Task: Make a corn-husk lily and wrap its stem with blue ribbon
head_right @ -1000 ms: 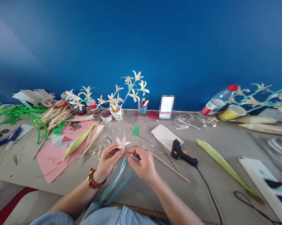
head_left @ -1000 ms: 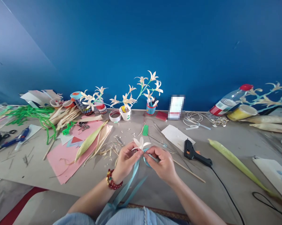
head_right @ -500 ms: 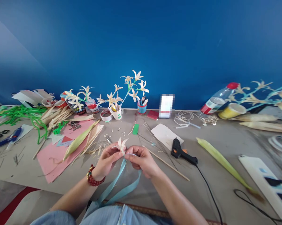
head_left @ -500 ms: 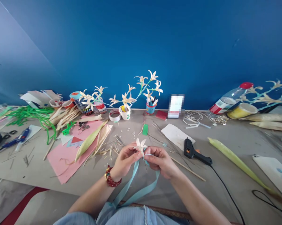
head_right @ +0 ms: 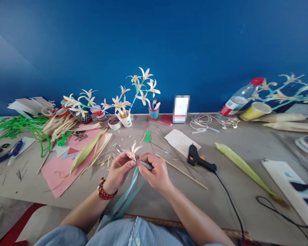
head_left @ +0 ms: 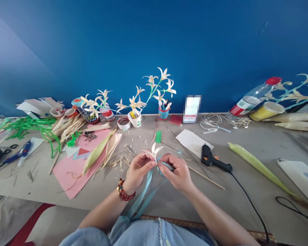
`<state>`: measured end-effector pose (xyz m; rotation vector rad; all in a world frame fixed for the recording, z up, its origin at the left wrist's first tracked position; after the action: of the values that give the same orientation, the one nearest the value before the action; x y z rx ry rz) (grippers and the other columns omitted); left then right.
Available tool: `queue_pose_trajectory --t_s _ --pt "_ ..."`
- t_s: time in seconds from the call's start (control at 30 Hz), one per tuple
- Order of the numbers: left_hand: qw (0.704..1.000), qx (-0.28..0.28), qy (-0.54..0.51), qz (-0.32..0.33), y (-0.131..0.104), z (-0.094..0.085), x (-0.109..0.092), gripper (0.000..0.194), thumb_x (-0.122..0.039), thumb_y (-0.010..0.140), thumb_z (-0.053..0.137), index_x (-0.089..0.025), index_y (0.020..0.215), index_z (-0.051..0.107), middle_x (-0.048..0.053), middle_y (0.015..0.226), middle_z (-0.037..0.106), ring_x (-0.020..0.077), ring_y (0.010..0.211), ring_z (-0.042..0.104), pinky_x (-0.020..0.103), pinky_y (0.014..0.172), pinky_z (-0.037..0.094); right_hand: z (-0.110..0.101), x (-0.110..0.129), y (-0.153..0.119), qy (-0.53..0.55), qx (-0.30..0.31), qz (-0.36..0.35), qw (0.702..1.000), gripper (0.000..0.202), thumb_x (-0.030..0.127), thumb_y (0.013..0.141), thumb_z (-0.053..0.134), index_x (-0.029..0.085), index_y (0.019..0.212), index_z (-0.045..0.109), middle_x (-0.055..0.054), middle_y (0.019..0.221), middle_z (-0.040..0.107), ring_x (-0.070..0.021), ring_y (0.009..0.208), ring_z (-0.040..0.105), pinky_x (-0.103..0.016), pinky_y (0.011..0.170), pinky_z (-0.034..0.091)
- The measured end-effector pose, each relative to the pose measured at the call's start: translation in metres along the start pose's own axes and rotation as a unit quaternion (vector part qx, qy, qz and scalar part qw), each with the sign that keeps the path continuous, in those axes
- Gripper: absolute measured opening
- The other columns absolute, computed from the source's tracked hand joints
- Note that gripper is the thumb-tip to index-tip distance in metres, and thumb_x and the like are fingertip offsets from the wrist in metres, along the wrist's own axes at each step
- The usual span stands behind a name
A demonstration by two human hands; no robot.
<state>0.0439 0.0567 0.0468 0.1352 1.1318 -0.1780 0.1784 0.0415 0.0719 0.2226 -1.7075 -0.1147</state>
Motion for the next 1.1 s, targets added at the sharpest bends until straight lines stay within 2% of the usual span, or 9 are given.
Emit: queue_pose_trajectory --t_s 0.13,0.23,0.4,0.53,0.77,1.0,1.1 --pt "1.0 -0.022 0.022 0.001 -0.002 -0.005 0.001 0.015 -0.026 0.07 0.081 -0.018 0.076 0.069 0.002 0.082 0.063 0.0147 0.081 0.058 0.027 0.078 0.048 -0.001 0.009 -0.003 -0.083 -0.011 -0.053 0.995 0.009 0.023 0.081 0.059 0.021 0.073 0.064 0.002 0.059 0.059 -0.0114 0.05 0.046 -0.023 0.051 0.037" --pt "0.999 -0.03 0.019 -0.021 -0.004 -0.008 0.003 0.015 -0.028 0.072 0.08 -0.018 0.078 0.07 0.002 0.079 0.065 0.0147 0.078 0.059 0.027 0.078 0.048 -0.001 0.012 -0.002 -0.083 -0.008 -0.056 0.995 0.011 0.024 0.082 0.06 0.021 0.073 0.065 0.001 0.06 0.061 -0.0117 0.052 0.048 -0.023 0.052 0.037" --pt "0.999 -0.025 0.024 -0.02 -0.003 -0.01 0.0 0.015 -0.029 0.071 0.08 -0.018 0.077 0.072 0.002 0.08 0.066 0.0154 0.079 0.06 0.028 0.077 0.048 0.002 0.003 0.006 0.003 0.065 0.019 0.998 0.02 0.034 0.083 0.063 0.017 0.072 0.066 0.001 0.06 0.057 -0.0108 0.053 0.045 -0.023 0.05 0.033" --pt "0.999 -0.018 0.034 -0.012 -0.002 -0.01 -0.001 0.016 -0.032 0.071 0.08 -0.019 0.072 0.071 0.002 0.078 0.064 0.0138 0.074 0.058 0.027 0.072 0.047 0.007 -0.005 0.008 0.109 0.107 0.065 0.986 0.025 0.041 0.08 0.069 0.016 0.073 0.067 0.0 0.064 0.059 -0.0108 0.056 0.046 -0.023 0.051 0.034" --pt "0.999 0.03 0.038 -0.008 -0.002 -0.001 -0.01 0.014 -0.029 0.074 0.078 -0.018 0.071 0.07 0.001 0.076 0.06 0.0124 0.071 0.053 0.026 0.068 0.044 0.019 -0.021 0.004 0.238 0.169 0.176 0.94 0.029 0.042 0.074 0.076 0.015 0.079 0.068 0.008 0.052 0.039 -0.0042 0.043 0.021 -0.02 0.039 0.014" --pt "0.998 0.063 0.001 -0.026 0.001 0.003 -0.007 0.014 -0.027 0.074 0.078 -0.017 0.074 0.069 0.001 0.077 0.057 0.0124 0.072 0.052 0.025 0.068 0.042 0.024 -0.023 0.002 0.296 0.181 0.191 0.918 0.03 0.041 0.072 0.079 0.016 0.071 0.062 0.009 0.052 0.038 -0.0037 0.043 0.02 -0.02 0.039 0.013" --pt "0.997 0.064 -0.011 -0.032 0.001 0.004 -0.005 0.013 -0.027 0.075 0.077 -0.017 0.076 0.069 0.001 0.079 0.059 0.0124 0.074 0.054 0.025 0.069 0.043 0.024 -0.022 0.003 0.29 0.169 0.171 0.927 0.03 0.04 0.074 0.078 0.016 0.07 0.059 0.008 0.053 0.038 -0.0041 0.043 0.021 -0.02 0.04 0.014"
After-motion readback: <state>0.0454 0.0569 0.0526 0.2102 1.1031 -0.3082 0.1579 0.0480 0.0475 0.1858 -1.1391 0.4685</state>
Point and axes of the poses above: each hand's wrist, its own y-axis towards the middle knuckle, its own z-axis out of the palm, x = y × z, the point moved 7 cm from there along y, towards the middle knuckle
